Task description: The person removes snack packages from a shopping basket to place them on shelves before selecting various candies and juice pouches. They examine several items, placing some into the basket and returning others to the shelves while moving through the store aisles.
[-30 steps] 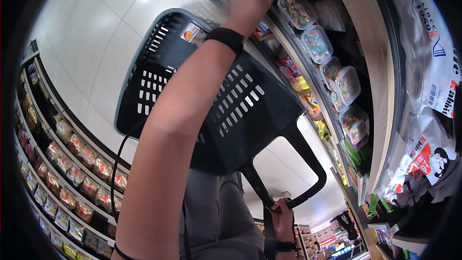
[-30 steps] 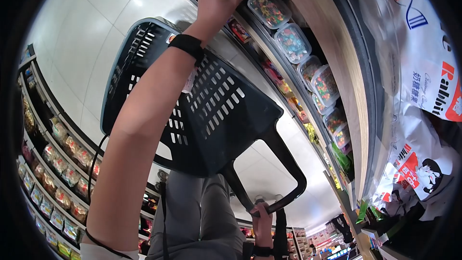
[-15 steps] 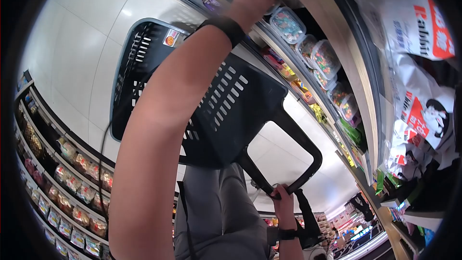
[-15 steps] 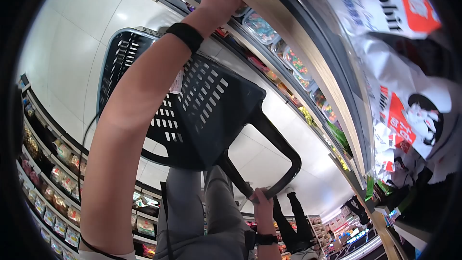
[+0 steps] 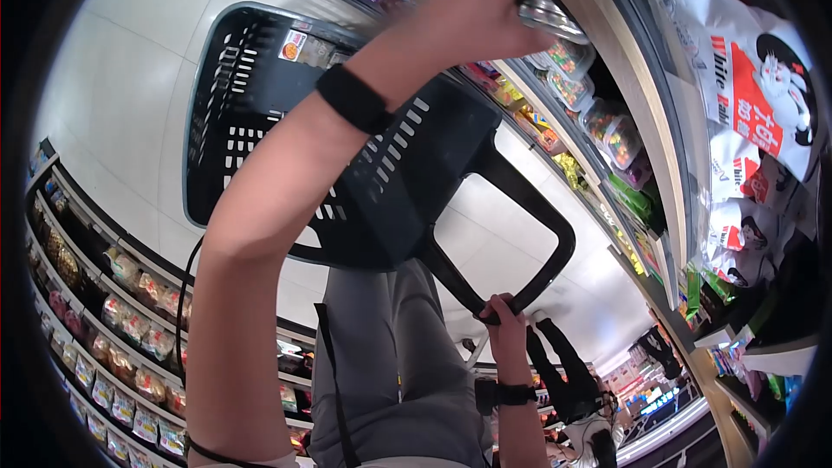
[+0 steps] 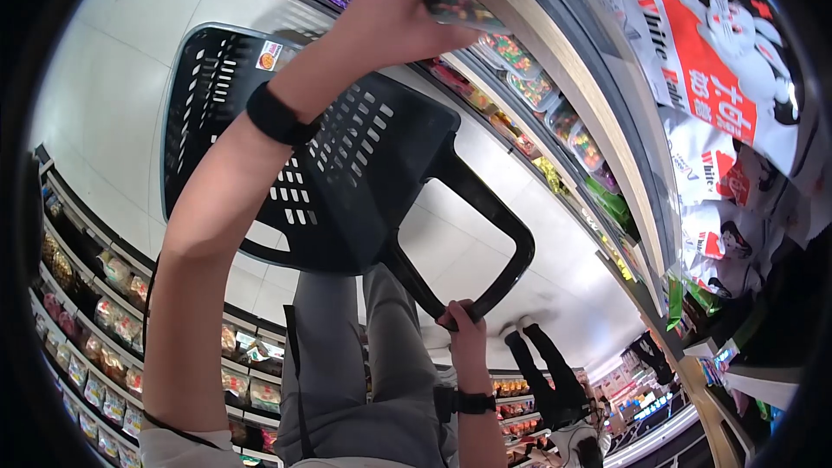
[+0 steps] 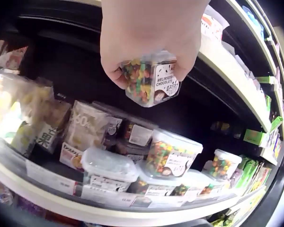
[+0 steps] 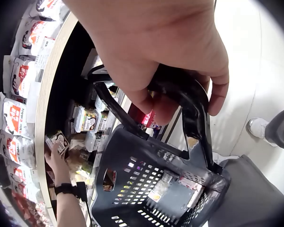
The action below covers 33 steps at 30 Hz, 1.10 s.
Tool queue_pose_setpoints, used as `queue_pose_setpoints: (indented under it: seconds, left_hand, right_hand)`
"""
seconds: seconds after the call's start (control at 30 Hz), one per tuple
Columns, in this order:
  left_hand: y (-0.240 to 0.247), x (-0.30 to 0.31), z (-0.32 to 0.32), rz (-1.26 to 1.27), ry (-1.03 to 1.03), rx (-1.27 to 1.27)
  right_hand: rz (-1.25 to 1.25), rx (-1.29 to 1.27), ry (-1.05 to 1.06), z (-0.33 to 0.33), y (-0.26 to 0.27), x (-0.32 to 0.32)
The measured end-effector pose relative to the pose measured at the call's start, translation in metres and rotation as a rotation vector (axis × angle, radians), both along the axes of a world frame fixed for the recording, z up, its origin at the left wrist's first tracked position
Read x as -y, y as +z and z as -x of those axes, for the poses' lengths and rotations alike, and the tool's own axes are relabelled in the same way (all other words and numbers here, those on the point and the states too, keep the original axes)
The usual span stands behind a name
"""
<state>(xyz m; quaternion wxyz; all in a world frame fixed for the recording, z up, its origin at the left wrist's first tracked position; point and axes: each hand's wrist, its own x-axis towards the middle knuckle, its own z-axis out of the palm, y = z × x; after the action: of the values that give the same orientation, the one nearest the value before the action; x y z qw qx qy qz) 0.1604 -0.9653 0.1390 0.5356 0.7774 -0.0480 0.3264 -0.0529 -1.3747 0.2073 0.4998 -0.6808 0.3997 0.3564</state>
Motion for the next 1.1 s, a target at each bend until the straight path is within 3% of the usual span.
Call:
queue_pose_setpoints:
  seconds: [0.07,0.13,0.2,0.27,0.3,0.37,0.4,0.43,0.53,0.57,0.6,0.7,0.73,0.77,0.87,0.9,1.0,1.07,1.1]
  left_hand:
    - [-0.002,0.024,-0.007,0.075,-0.074,-0.069]
    - [-0.001,0.059,-0.013,-0.244,-0.075,-0.304]
    - [-0.026,0.099,-0.027,-0.019,-0.081,0.188]
    - [-0.011,0.128,-0.03,-0.102,-0.322,-0.119]
    - [-0.015,0.138,-0.039,-0.102,-0.321,-0.121]
    - [-0.031,0.155,-0.057,-0.438,-0.272,0.026]
    - [-0.034,0.161,-0.065,-0.438,-0.272,0.025]
    - [-0.038,0.167,-0.072,-0.438,-0.134,0.01]
    - [-0.046,0.178,-0.093,-0.122,-0.062,-0.151]
    - [-0.056,0.179,-0.096,-0.284,0.029,-0.166]
    - [-0.063,0.178,-0.103,-0.256,0.029,-0.208]
    - [-0.076,0.183,-0.109,0.14,-0.071,-0.333]
    - [-0.074,0.185,-0.105,0.473,-0.123,-0.294]
    - [-0.073,0.181,-0.108,0.307,-0.102,-0.322]
    - [-0.044,0.154,-0.083,0.567,-0.272,-0.373]
    - [-0.057,0.161,-0.09,0.035,-0.132,-0.349]
    - [-0.091,0.185,-0.111,-0.455,-0.047,-0.305]
    - [-0.135,0.23,-0.141,-1.384,0.496,-0.287]
    - [-0.134,0.232,-0.142,-1.609,0.634,-0.283]
  right_hand:
    - [-0.059,-0.02,-0.082,0.007,-0.006,0.008]
    - [-0.06,-0.016,-0.099,0.011,-0.008,0.01]
    - [-0.061,-0.003,-0.083,0.011,-0.01,0.011]
    - [-0.069,-0.012,-0.09,0.012,-0.01,0.011]
    - [-0.075,-0.017,-0.096,0.012,-0.01,0.012]
    - [-0.074,-0.03,-0.069,0.013,-0.01,0.016]
    - [-0.073,-0.041,-0.045,0.015,-0.01,0.017]
    - [-0.072,-0.04,-0.049,0.016,-0.011,0.018]
    - [-0.067,-0.04,-0.042,0.014,-0.01,0.017]
    - [-0.053,-0.039,-0.048,0.013,-0.01,0.016]
    - [-0.034,-0.017,-0.017,0.013,-0.011,0.016]
    - [-0.01,0.009,-0.023,0.011,-0.011,0.016]
    - [-0.026,0.012,-0.068,0.011,-0.012,0.015]
    - [-0.007,0.013,-0.044,0.009,-0.01,0.01]
    - [0.04,0.007,-0.071,0.008,-0.009,0.006]
    - [0.036,0.006,-0.068,0.009,-0.011,0.008]
    - [0.004,0.004,-0.054,0.009,-0.018,0.015]
    - [-0.008,-0.051,-0.117,0.008,-0.022,0.02]
    - [0.0,-0.051,-0.11,0.006,-0.02,0.018]
